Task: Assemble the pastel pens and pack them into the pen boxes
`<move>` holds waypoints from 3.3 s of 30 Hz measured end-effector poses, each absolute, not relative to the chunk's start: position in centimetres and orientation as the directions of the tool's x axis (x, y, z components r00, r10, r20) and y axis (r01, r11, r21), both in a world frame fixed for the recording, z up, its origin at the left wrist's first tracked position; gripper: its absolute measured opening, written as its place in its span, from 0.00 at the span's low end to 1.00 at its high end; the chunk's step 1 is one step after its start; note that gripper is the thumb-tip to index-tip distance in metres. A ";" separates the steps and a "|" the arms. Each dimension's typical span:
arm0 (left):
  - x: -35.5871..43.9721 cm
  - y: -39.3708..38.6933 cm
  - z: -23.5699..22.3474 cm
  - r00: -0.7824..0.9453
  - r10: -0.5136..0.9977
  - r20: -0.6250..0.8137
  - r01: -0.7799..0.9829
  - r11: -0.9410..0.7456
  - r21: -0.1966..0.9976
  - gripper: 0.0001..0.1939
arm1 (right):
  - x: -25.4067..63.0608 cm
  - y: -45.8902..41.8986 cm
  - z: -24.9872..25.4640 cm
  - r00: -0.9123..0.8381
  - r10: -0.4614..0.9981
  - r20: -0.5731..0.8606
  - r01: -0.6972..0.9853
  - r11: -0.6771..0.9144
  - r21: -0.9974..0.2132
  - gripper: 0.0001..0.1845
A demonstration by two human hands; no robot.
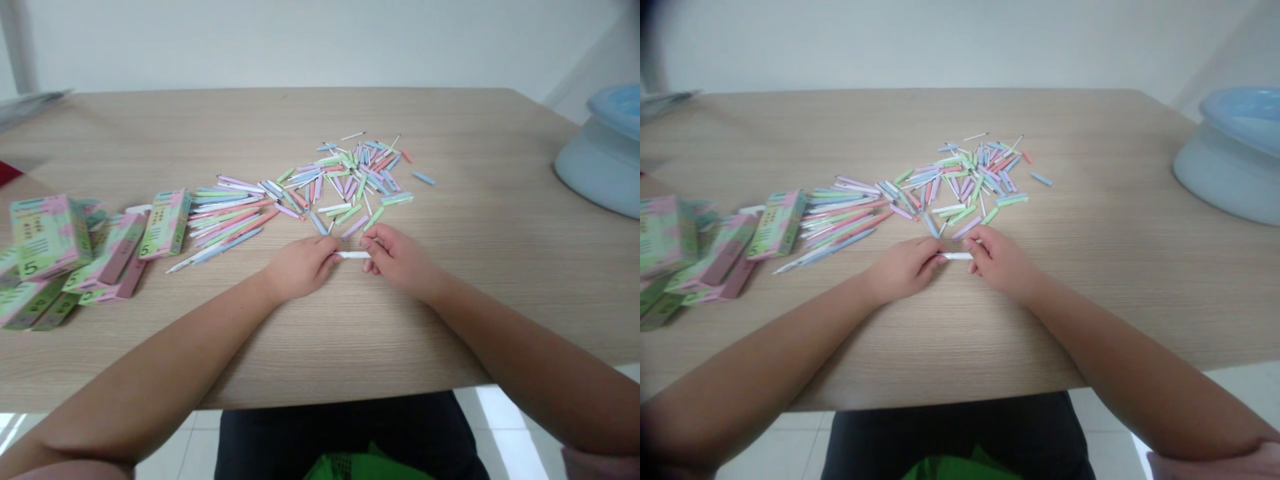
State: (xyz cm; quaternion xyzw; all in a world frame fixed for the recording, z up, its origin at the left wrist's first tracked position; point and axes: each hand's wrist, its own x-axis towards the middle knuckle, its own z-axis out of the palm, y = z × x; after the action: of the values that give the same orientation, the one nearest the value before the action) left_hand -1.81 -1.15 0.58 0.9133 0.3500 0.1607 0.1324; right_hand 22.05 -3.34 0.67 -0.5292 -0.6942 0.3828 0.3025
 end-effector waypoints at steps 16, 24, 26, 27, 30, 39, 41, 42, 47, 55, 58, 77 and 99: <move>-1.9 -1.2 0.6 0.672 0.706 0.223 0.544 -0.675 0.498 0.13 | 23.2 -3.2 2.1 -0.565 0.772 0.292 0.635 0.632 -0.444 0.11; -1.5 -1.4 0.5 0.688 0.688 0.231 0.548 -0.701 0.455 0.13 | 22.6 -3.5 2.1 -0.376 0.924 0.071 0.776 0.356 -0.521 0.24; -1.5 -1.4 0.4 0.679 0.700 0.223 0.560 -0.690 0.459 0.13 | 22.4 -3.6 2.3 -0.324 0.940 0.104 0.759 0.324 -0.565 0.17; -1.5 -1.3 0.4 0.674 0.704 0.223 0.561 -0.685 0.465 0.13 | 22.4 -3.7 2.3 -0.293 0.948 0.123 0.748 0.308 -0.588 0.14; -1.6 -1.2 0.3 0.661 0.713 0.235 0.542 -0.670 0.508 0.13 | 22.8 -4.0 2.6 -0.286 0.949 0.132 0.716 0.303 -0.629 0.15; -1.8 -1.1 0.3 0.675 0.689 0.264 0.497 -0.689 0.528 0.12 | 24.0 -4.0 3.0 -0.375 0.919 0.120 0.770 0.381 -0.511 0.12; -1.7 -1.2 0.4 0.680 0.682 0.269 0.495 -0.698 0.518 0.13 | 23.8 -4.0 3.1 -0.384 0.917 0.109 0.771 0.383 -0.508 0.17; -1.7 -1.3 0.4 0.682 0.679 0.271 0.497 -0.703 0.510 0.14 | 23.8 -3.9 3.2 -0.388 0.916 0.099 0.768 0.381 -0.514 0.19; -1.7 -1.2 0.4 0.675 0.686 0.272 0.506 -0.699 0.506 0.13 | 23.8 -3.8 3.0 -0.329 0.933 0.143 0.743 0.350 -0.570 0.12; -1.7 -1.3 0.6 0.690 0.676 0.261 0.479 -0.696 0.536 0.13 | 24.2 -4.1 3.5 -0.479 0.838 0.260 0.746 0.545 -0.382 0.10; -1.6 -1.5 0.7 0.689 0.671 0.273 0.486 -0.708 0.512 0.14 | 23.8 -4.3 3.7 -0.420 0.887 0.190 0.800 0.461 -0.383 0.18; -0.4 -2.9 1.4 0.622 0.702 0.347 0.337 -0.640 0.690 0.14 | 22.1 -5.2 1.9 -0.097 0.954 0.282 0.300 0.299 -0.906 0.18; 0.1 -3.0 0.7 0.805 0.582 0.112 -0.180 0.060 0.982 0.29 | 21.7 -2.8 1.6 -0.074 0.977 -0.201 -0.290 -0.214 -0.933 0.24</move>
State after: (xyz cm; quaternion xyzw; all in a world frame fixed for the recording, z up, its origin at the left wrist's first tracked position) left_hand 0.07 -3.03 0.72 0.6309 0.1594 0.2683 0.7103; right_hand 21.74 -2.85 1.57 -0.4588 -0.3744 0.6298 0.5027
